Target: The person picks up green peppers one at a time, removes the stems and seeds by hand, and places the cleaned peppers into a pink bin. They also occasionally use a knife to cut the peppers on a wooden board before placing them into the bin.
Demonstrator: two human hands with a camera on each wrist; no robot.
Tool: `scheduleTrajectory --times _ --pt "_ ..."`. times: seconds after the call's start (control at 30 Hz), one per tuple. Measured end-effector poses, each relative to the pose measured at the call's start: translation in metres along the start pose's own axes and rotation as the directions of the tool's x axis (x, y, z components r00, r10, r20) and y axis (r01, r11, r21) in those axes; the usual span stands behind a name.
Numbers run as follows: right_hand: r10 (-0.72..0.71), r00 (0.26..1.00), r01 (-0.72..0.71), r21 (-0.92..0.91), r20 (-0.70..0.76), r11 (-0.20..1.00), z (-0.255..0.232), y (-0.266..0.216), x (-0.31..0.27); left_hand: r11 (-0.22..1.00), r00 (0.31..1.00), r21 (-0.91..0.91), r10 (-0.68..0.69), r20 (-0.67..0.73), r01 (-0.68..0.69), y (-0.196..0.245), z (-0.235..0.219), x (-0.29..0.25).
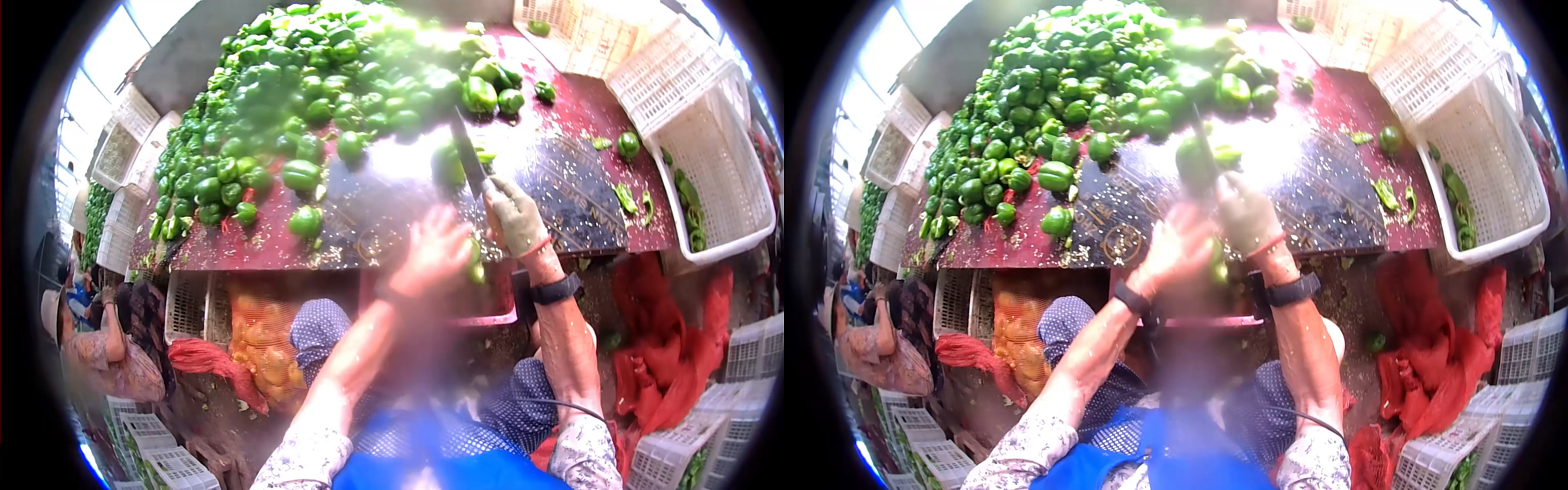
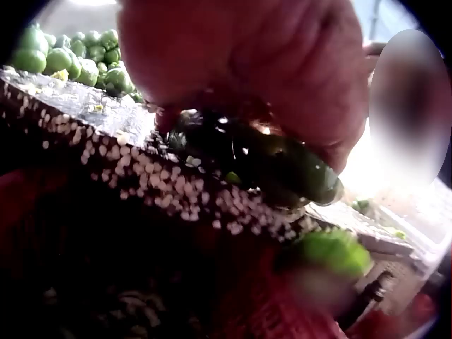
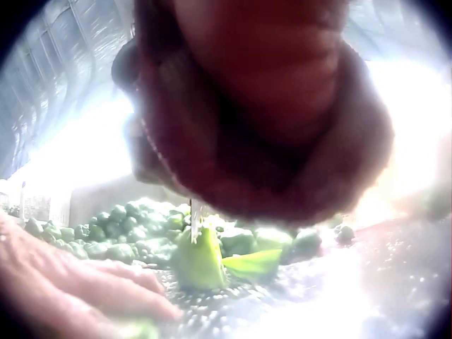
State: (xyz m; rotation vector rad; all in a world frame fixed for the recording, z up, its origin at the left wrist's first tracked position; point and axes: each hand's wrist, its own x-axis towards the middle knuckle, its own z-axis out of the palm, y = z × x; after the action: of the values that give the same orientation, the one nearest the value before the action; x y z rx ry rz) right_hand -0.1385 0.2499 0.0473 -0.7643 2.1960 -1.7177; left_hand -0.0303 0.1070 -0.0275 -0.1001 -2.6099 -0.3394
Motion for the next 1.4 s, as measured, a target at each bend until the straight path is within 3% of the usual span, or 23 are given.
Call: scheduleTrajectory --times 0.03,0.1,0.13,0.17,0.23,0.27,0.33,0.37,0.43,0.5,0.53,0.57,0.63,0.73,0.77,0.83,0.87,0.9,1.0,1.1,1.27,1.37,1.4 --pt "-0.038 0.999 0.038 -0.011 0.001 0.999 0.002 0.007 0.002 0.998 0.999 0.064 0.007 0.034 -0.009 0.005 0.000 -0.009" --pt "-0.053 0.998 0.052 0.027 0.027 0.998 0.005 0.003 0.000 0.991 0.982 -0.110 0.097 0.164 -0.079 0.009 -0.015 -0.014" --pt "-0.028 0.998 0.021 0.097 0.063 0.995 0.006 0.003 -0.004 0.945 0.961 -0.323 0.137 0.239 -0.055 -0.009 -0.012 -0.015" --pt "0.028 0.993 -0.049 0.175 0.117 0.983 0.007 -0.005 -0.008 0.808 0.940 -0.569 0.063 0.335 0.149 -0.016 -0.043 -0.003" --pt "0.193 0.954 -0.250 0.260 0.228 0.933 0.006 -0.026 -0.016 0.771 0.978 -0.631 0.053 0.202 0.089 -0.069 -0.080 0.027" --pt "0.151 0.966 -0.206 0.267 0.212 0.941 0.011 -0.020 -0.017 0.846 0.978 -0.517 -0.024 0.206 0.129 -0.087 -0.104 0.048" --pt "0.106 0.971 -0.163 0.264 0.215 0.951 0.016 -0.009 -0.016 0.942 0.980 -0.276 -0.164 0.110 0.189 -0.174 -0.102 0.072" --pt "0.106 0.965 -0.168 0.256 0.239 0.952 0.017 -0.006 -0.016 0.964 0.976 -0.156 -0.218 0.014 0.218 -0.237 -0.073 0.073" --pt "0.190 0.933 -0.265 0.225 0.307 0.938 0.018 -0.011 -0.016 0.966 0.960 0.006 -0.257 -0.111 0.260 -0.295 -0.047 0.085" --pt "0.234 0.930 -0.288 0.165 0.284 0.943 0.025 -0.006 -0.011 0.934 0.935 0.041 -0.354 0.002 0.354 -0.318 -0.026 0.082" --pt "0.252 0.926 -0.305 0.160 0.281 0.939 0.027 -0.002 -0.008 0.940 0.939 0.062 -0.330 -0.094 0.336 -0.321 -0.009 0.072" --pt "0.269 0.922 -0.320 0.156 0.279 0.934 0.029 0.001 -0.006 0.927 0.930 -0.086 -0.367 -0.008 0.365 -0.330 -0.008 0.072" --pt "0.314 0.902 -0.369 0.150 0.296 0.917 0.030 0.004 -0.004 0.884 0.894 -0.140 -0.435 0.105 0.446 -0.291 -0.032 0.074" --pt "0.351 0.869 -0.426 0.167 0.347 0.889 0.028 0.001 -0.010 0.927 0.934 -0.122 -0.349 0.078 0.356 -0.253 -0.034 0.058" --pt "0.347 0.869 -0.426 0.175 0.352 0.888 0.027 0.000 -0.013 0.960 0.968 -0.130 -0.237 0.084 0.246 -0.233 -0.042 0.054" --pt "0.347 0.863 -0.436 0.196 0.367 0.878 0.025 0.000 -0.022 0.920 0.952 -0.276 -0.226 0.205 0.277 -0.193 -0.056 0.047" --pt "0.321 0.875 -0.420 0.238 0.362 0.876 0.025 0.001 -0.025 0.930 0.945 -0.225 -0.243 0.220 0.291 -0.174 -0.059 0.042" --pt "0.282 0.900 -0.383 0.292 0.332 0.876 0.028 0.006 -0.028 0.943 0.985 -0.296 -0.125 0.119 0.155 -0.173 -0.046 0.031" --pt "0.261 0.913 -0.371 0.370 0.315 0.852 0.028 -0.003 -0.027 0.921 0.957 -0.303 -0.179 0.229 0.245 -0.150 -0.041 0.027" --pt "0.129 0.945 -0.236 0.351 0.300 0.906 0.034 -0.005 -0.024 0.896 0.980 -0.400 -0.151 0.131 0.191 -0.134 -0.049 0.026" --pt "-0.005 0.959 -0.106 0.377 0.283 0.920 0.041 -0.039 -0.027 0.776 0.907 -0.471 -0.377 0.185 0.419 -0.138 -0.065 0.016" --pt "-0.151 0.953 0.102 0.191 0.263 0.976 0.044 -0.037 -0.015 0.735 0.872 -0.491 -0.474 0.123 0.468 -0.149 -0.066 0.011" --pt "-0.062 0.939 0.040 0.069 0.338 0.997 0.045 -0.038 -0.006 0.709 0.852 -0.508 -0.513 0.104 0.489 -0.150 -0.069 0.009"
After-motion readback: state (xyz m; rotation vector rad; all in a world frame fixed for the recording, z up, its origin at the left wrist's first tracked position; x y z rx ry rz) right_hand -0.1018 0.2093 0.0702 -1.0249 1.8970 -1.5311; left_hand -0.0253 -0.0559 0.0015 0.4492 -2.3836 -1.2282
